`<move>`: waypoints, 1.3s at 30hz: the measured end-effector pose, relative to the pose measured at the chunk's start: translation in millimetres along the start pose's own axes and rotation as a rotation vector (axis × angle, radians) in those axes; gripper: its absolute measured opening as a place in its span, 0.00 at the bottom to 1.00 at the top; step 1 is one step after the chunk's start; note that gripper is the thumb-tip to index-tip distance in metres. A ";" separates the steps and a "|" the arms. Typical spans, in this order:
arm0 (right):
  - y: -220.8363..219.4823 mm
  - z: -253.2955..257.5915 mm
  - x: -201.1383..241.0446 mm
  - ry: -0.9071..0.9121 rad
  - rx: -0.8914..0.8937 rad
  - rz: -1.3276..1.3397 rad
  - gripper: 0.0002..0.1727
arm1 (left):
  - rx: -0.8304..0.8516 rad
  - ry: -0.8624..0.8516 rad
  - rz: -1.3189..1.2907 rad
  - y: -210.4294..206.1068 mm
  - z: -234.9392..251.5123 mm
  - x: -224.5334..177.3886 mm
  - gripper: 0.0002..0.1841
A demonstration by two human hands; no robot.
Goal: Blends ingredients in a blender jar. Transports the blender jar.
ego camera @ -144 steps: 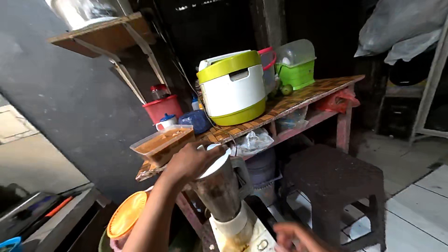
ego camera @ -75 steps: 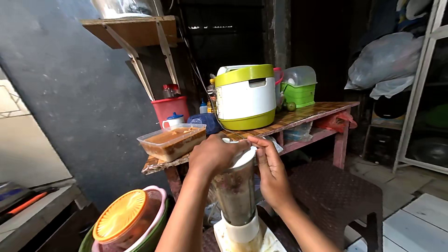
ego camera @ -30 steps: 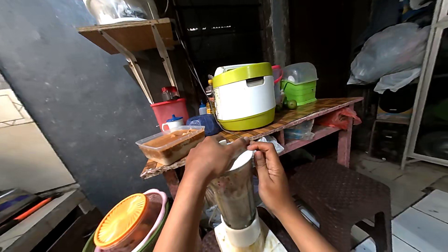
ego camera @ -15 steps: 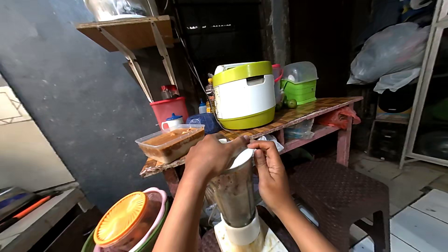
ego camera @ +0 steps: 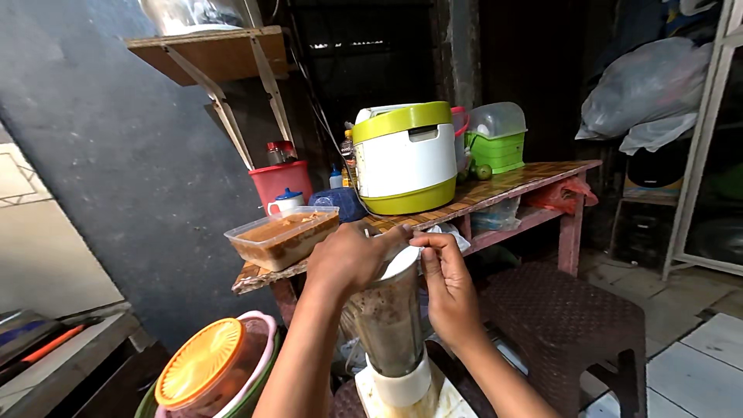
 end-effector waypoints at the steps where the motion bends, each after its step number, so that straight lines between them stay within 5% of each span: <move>1: -0.1 0.0 0.4 -0.002 0.000 -0.002 0.14 | 0.000 -0.002 0.001 -0.2 0.5 0.5 0.38; 39: 0.3 0.3 -0.4 -0.015 0.012 0.022 0.14 | 0.051 -0.025 0.040 0.1 10.8 2.5 0.38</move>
Point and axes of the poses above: each hand's wrist, its own z-axis towards the middle knuckle, its own y-axis out of the back of the hand, x = y × z, the point moved 4 cm from there along z, towards the middle knuckle, and after that the axes turned 6 degrees about x, right-handed, at the moved point
